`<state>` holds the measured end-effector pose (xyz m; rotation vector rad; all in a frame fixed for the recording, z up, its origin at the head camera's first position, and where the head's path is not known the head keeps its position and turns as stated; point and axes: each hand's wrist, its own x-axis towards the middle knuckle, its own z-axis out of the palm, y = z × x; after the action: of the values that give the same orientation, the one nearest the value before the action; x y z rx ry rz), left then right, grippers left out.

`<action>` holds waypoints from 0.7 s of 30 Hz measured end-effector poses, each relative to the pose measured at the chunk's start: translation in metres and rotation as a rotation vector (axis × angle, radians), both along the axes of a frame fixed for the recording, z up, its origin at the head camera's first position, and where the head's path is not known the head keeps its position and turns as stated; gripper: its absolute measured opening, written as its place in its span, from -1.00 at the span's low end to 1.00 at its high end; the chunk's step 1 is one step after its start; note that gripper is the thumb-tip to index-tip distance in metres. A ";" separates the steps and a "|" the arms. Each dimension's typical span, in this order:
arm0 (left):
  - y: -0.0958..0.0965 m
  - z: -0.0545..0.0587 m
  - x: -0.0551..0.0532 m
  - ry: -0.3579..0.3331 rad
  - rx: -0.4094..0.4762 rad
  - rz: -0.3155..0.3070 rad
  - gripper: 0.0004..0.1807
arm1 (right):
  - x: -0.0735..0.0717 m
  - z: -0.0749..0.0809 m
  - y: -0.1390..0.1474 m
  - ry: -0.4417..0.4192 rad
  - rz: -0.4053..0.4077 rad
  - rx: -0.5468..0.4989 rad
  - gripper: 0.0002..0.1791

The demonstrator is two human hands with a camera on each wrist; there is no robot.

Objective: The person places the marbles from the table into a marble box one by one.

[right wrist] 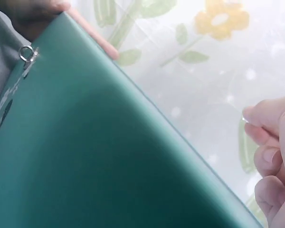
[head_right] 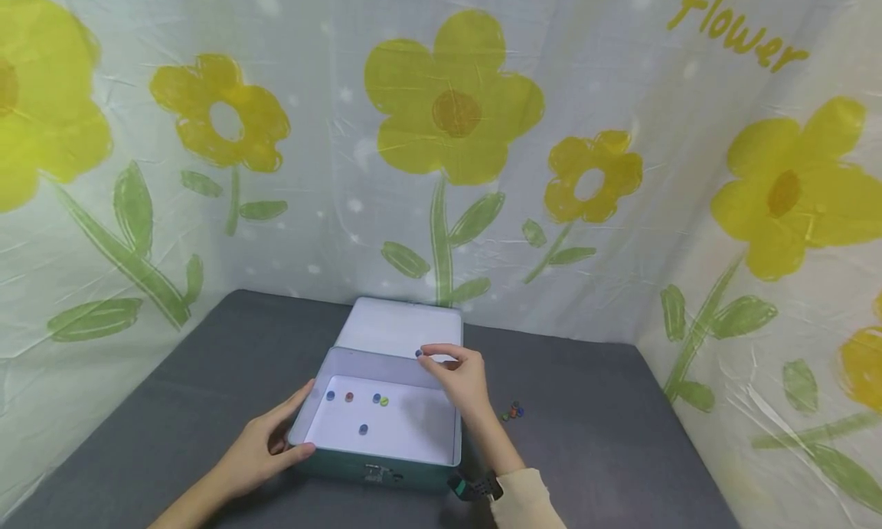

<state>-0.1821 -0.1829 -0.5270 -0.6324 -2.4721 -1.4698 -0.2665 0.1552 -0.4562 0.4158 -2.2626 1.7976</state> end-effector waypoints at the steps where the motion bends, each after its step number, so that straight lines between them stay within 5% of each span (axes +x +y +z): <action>1: 0.000 0.000 0.000 0.000 0.001 0.000 -0.04 | 0.000 0.000 -0.001 -0.001 0.007 0.013 -0.84; 21: 0.002 0.006 0.003 0.020 0.022 -0.021 -0.03 | -0.003 0.001 -0.025 0.037 0.148 0.309 -0.89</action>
<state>-0.1793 -0.1810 -0.5213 -0.6677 -2.4381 -1.4880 -0.2691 0.1298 -0.4556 0.6815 -2.5497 1.4862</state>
